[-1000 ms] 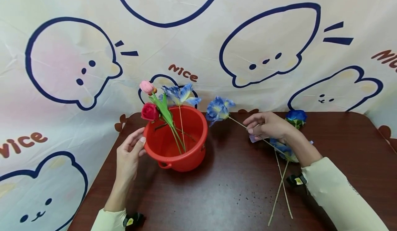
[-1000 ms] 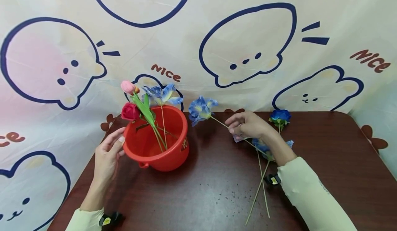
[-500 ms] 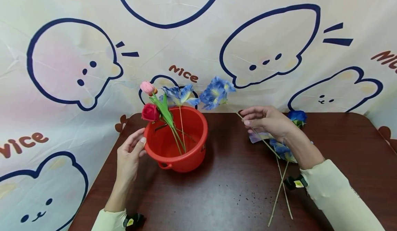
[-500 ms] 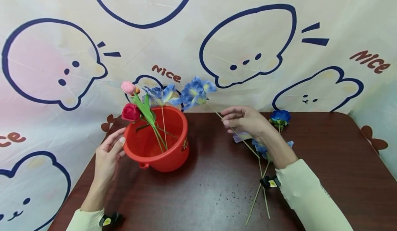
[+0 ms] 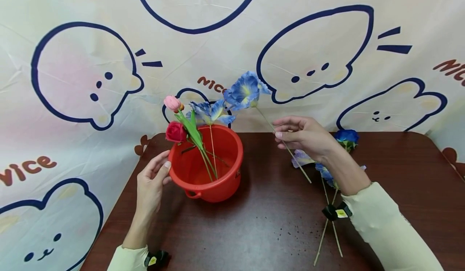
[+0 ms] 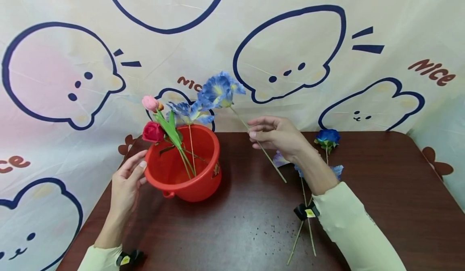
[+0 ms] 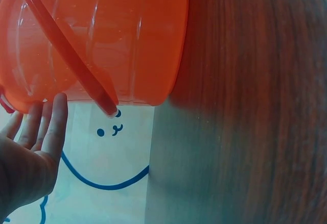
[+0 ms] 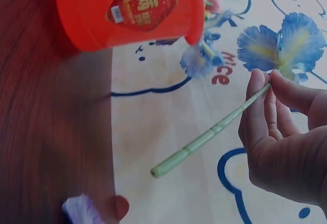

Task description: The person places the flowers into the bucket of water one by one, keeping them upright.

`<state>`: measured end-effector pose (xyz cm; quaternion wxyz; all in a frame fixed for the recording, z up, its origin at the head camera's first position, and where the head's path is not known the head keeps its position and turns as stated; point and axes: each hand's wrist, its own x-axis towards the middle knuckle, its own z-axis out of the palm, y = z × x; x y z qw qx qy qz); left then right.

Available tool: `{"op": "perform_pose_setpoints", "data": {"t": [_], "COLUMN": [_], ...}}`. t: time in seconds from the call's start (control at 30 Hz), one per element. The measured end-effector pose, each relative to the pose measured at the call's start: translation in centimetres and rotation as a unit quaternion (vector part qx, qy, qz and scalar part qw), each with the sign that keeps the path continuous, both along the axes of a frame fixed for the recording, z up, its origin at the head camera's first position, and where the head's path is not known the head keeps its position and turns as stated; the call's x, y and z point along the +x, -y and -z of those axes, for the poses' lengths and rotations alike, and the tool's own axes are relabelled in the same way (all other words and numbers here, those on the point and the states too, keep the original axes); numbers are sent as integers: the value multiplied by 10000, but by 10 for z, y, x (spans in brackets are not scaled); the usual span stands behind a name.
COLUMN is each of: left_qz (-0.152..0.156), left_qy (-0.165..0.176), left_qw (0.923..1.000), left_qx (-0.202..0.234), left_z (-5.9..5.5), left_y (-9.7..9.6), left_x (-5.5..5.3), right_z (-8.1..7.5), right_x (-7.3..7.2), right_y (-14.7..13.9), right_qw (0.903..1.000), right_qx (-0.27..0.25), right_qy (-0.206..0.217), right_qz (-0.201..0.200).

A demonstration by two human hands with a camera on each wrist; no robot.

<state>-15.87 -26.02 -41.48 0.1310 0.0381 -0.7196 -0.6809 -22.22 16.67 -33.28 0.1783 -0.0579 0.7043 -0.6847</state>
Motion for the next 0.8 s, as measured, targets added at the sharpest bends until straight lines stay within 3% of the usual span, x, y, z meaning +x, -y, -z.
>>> {"op": "perform_pose_setpoints", "data": {"t": [0.8], "left_qz": [25], "left_qy": [20], "left_qw": [10000], "left_qx": [25], "left_z": [-1], "left_y": [0], "left_x": [0], "right_z": [-38], "right_x": [-8], "right_y": [73], "right_qw": [9974], "right_qx": [-557], "right_qy": [-452], "right_qz": [-5]}}
